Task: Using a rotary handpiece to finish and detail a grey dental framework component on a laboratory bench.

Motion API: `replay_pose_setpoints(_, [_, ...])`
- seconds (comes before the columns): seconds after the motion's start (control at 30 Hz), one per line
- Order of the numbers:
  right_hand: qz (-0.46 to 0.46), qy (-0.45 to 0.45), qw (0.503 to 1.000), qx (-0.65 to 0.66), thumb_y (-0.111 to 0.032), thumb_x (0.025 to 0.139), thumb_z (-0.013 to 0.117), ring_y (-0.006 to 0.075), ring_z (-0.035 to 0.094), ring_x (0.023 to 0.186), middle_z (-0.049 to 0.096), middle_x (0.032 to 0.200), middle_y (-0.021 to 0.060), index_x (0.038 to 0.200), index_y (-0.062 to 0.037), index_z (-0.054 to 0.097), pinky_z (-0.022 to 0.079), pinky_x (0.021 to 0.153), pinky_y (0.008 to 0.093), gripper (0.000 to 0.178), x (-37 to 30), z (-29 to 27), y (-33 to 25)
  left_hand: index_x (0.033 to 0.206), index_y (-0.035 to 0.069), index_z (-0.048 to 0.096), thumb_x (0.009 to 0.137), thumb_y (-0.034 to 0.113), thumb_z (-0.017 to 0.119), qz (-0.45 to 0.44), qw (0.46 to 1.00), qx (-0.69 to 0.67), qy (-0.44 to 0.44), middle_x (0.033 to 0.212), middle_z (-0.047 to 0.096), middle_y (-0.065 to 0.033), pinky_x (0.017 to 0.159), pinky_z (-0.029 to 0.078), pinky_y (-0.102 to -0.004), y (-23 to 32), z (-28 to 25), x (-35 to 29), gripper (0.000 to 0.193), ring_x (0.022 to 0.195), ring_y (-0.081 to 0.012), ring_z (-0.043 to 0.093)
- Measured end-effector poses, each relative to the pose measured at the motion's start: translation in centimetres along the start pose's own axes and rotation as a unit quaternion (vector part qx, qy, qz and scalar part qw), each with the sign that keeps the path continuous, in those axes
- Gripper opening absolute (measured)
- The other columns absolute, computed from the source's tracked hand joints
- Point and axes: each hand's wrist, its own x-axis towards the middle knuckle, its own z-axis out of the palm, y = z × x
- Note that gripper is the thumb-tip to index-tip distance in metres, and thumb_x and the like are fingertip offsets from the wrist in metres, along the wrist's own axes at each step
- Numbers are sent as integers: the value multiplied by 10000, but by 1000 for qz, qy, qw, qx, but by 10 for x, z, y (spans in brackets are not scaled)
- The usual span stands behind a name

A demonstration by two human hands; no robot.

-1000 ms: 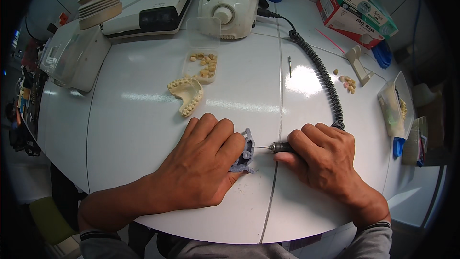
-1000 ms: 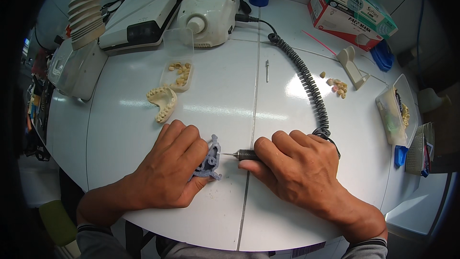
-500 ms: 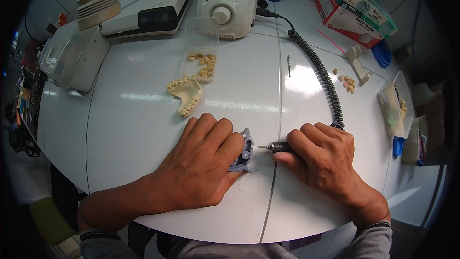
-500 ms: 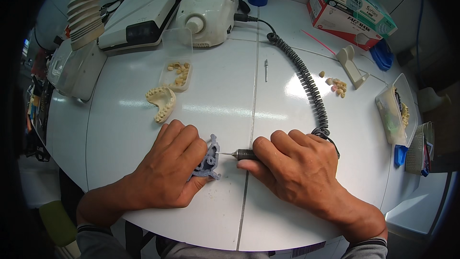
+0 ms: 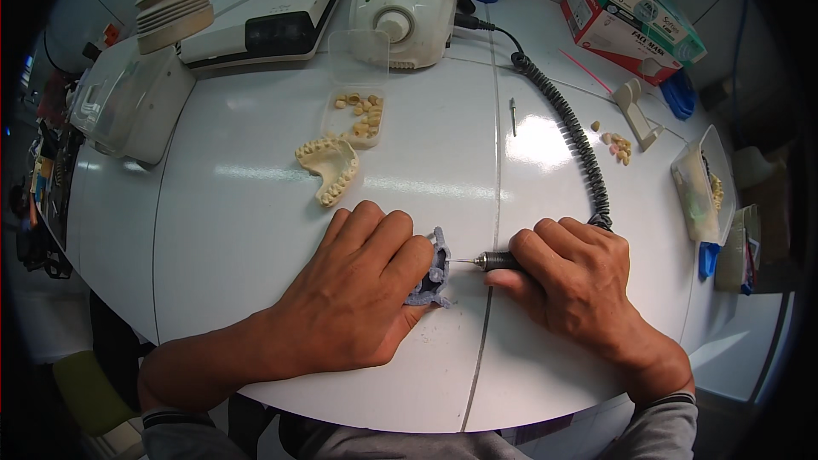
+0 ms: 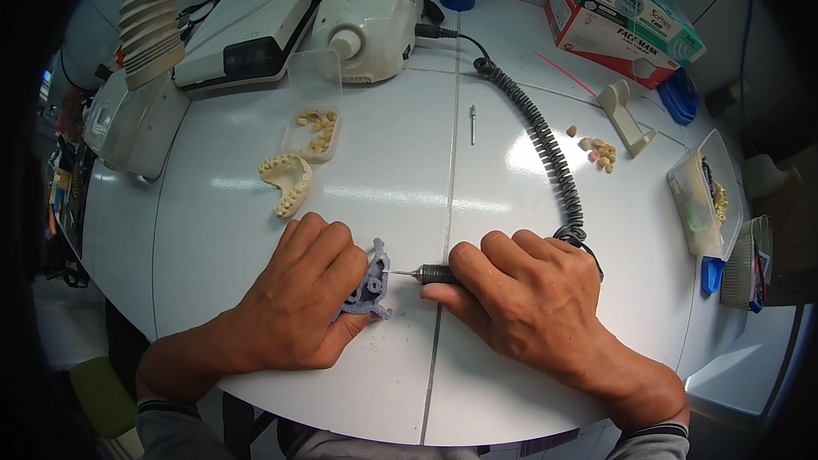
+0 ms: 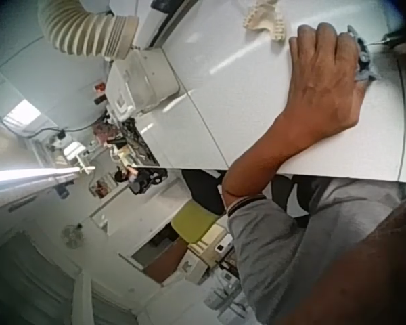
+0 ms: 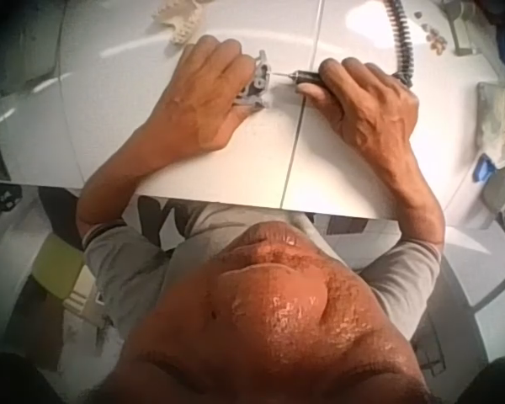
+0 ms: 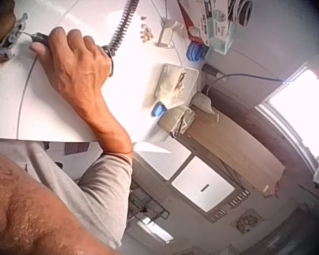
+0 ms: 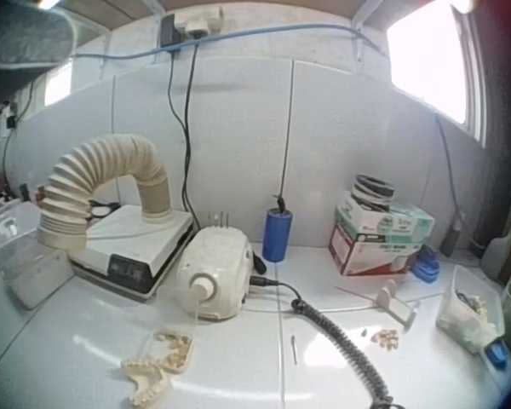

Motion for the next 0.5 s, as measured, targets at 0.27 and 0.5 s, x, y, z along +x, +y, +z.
replay_pose_setpoints(0.27, [-6,2,1000,0,-516,996,810,140,574,602,535,712,-27,911,-157,675,458,531,322,392,1,0,0,1102,-19,588,861,213,878,2,1000,4,4,1098,484,-188,908,403,-514,0,0,0,443,1008,-340,488])
replay_pose_setpoints(0.5, [-2,1,1000,2,-506,992,817,137,567,600,535,714,-26,908,-157,672,456,528,322,387,1,0,0,1115,-22,585,863,215,880,-5,1000,2,-8,1116,488,-194,914,402,-514,1,-1,0,455,1021,-340,491])
